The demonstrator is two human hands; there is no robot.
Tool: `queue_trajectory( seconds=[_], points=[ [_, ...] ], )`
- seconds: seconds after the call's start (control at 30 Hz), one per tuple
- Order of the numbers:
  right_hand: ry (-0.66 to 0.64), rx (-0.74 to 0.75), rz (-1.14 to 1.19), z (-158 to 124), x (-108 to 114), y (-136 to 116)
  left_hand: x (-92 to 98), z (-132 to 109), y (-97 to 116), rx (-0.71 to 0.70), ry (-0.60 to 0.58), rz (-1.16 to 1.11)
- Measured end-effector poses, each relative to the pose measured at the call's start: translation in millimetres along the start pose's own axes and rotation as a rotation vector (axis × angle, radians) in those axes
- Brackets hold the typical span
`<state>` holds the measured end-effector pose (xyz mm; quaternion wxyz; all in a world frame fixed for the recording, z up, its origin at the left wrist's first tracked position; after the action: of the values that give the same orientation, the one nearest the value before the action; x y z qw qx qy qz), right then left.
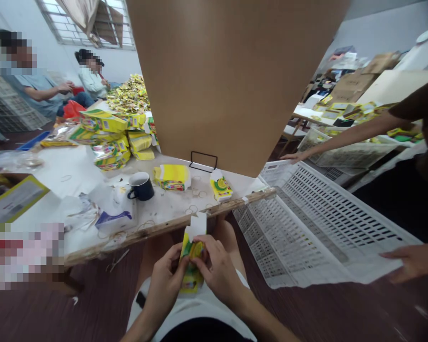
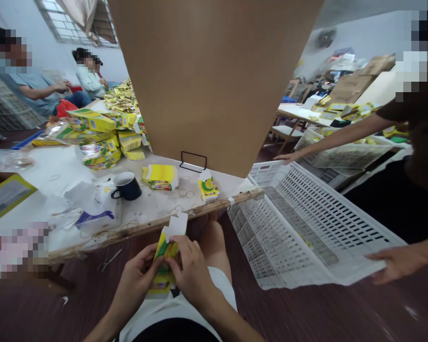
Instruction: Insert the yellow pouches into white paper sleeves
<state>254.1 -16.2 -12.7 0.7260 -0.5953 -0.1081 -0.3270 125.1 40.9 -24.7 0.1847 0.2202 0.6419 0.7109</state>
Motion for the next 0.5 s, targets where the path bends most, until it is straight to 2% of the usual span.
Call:
queue_trajectory(
  seconds=[0.23,0.33,0.4,0.5],
  points=[
    [-0.032,-0.104,0.074,2,2,6,4.5,-2,-1,0.057,0.058,0.022],
    [0.030,-0.140,0.157,1,7,5,1.9,-1,0,0.089,0.037,-0.044],
    [0.073,-0.166,0.206,0,11,3,-0.4,-1,-3,0.154,-0.011,-0.135],
    [0.068,-0.139,0.241,1,16,-4,-3.5,-6,-12,0.332,-0.091,-0.282]
  ],
)
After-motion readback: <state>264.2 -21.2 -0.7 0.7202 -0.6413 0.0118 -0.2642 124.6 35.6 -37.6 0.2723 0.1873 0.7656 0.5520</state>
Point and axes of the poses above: each hand's wrist, its own z-axis towards the middle knuckle, its own x-axis out of the back of the hand, y = z × x, the point moved 4 cm from there along z, towards the middle knuckle, and after that the axes turned 6 degrees about -x, right-handed, at the moved point
